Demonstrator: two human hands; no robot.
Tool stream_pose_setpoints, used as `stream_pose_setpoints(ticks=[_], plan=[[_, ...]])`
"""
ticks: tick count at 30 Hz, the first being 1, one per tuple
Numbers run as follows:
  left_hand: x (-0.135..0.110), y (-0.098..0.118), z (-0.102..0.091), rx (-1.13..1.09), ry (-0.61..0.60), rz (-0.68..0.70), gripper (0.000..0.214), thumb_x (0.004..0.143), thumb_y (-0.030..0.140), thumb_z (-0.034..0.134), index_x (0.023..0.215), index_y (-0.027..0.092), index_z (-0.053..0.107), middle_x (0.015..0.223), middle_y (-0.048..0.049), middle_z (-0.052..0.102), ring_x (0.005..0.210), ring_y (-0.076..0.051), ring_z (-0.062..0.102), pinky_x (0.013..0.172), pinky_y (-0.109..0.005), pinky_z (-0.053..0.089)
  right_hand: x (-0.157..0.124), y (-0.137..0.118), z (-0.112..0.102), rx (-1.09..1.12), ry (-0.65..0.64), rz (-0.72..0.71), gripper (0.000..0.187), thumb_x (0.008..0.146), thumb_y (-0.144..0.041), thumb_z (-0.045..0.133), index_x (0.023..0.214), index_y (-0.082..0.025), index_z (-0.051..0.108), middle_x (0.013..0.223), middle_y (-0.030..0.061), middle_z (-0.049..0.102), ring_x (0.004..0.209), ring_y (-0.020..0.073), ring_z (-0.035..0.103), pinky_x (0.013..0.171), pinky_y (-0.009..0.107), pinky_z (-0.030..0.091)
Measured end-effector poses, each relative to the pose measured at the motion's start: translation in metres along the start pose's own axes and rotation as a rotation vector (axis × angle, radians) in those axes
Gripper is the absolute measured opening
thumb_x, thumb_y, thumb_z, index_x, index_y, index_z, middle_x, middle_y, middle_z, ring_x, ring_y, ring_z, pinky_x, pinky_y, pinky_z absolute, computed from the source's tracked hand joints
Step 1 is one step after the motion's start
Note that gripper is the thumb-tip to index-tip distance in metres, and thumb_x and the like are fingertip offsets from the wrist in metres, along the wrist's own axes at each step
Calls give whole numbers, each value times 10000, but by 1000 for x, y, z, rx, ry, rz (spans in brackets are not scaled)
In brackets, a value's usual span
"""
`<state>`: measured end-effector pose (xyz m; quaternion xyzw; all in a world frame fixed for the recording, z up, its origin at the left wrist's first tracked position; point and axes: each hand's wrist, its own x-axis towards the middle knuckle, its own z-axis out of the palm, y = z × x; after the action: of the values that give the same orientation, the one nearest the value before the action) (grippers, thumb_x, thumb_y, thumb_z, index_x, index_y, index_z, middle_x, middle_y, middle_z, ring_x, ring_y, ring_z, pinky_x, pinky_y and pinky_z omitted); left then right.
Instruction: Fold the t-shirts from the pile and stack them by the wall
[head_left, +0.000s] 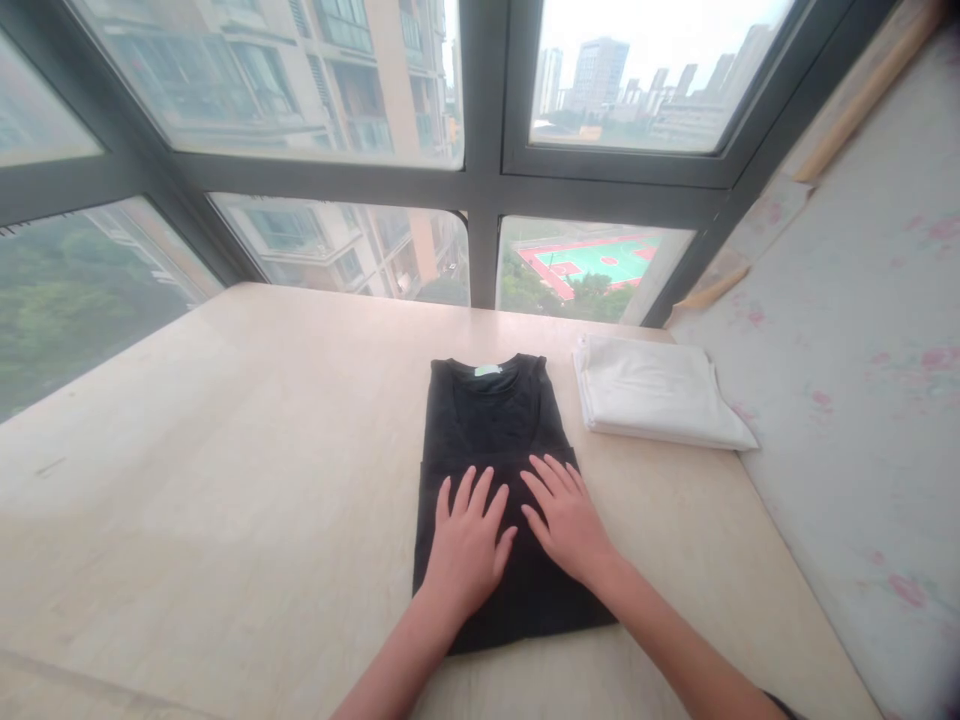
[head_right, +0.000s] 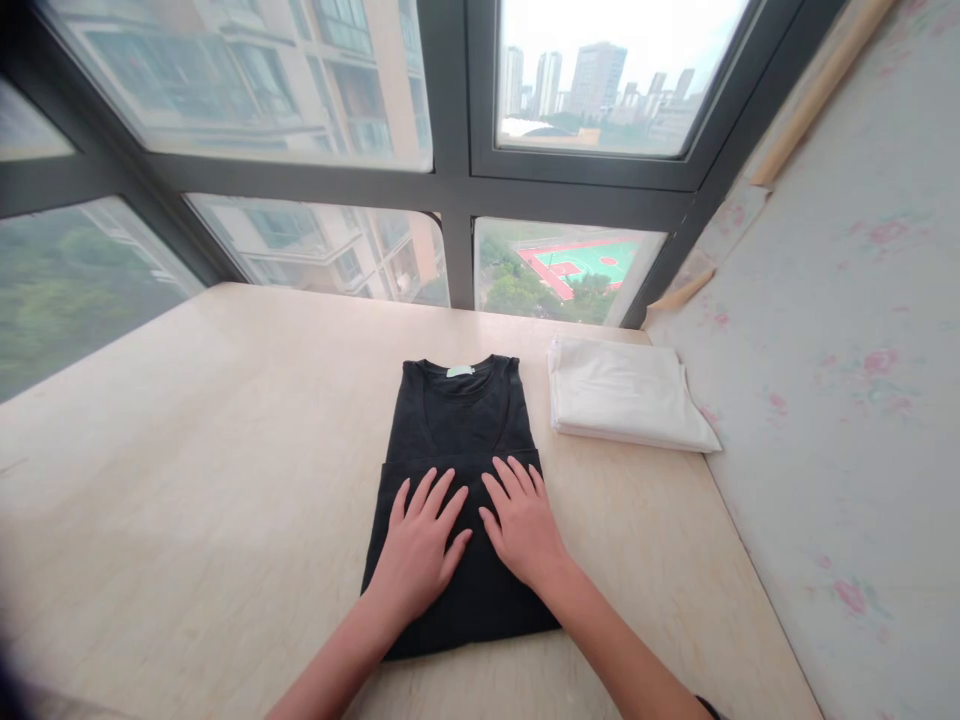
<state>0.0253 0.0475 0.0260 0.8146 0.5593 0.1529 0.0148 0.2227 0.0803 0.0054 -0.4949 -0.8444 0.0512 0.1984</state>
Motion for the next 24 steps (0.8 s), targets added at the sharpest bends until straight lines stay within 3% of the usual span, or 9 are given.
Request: stream_pose_setpoints(ticks=[5,10,18,24], plan=[[-6,-1,16,89,-68,27,554,970,386,437,1508,267,382,1623,-89,269,1494,-345,222,1164,-651,198,-5,1,11,-75,-55,15,483,981,-348,439,1443,-223,504,1569,72,379,1453,321,304,1174,581,229],[-11,-2,12,106,-64,36,570,967,408,448,1515,274,370,1625,-78,267,1498,-331,215,1179,-619,188,-10,0,8,-86,-52,6,488,973,-320,444,1446,-216,500,1566,84,382,1452,323,310,1169,581,234],[-49,16,6,132,-73,68,626,959,456,451,1540,261,319,1634,-87,237,1493,-348,218,1168,-617,198,-47,-16,-1,-90,-68,-20,529,962,-339,471,1477,-221,460,1576,91,361,1457,335,298,1164,595,240],[-61,24,4,163,-47,77,611,954,422,457,1531,260,340,1629,-93,250,1485,-351,239,1154,-620,215,-61,-23,-6,-89,-50,-24,554,942,-360,504,1474,-210,464,1572,106,366,1457,339,297,1162,599,243]])
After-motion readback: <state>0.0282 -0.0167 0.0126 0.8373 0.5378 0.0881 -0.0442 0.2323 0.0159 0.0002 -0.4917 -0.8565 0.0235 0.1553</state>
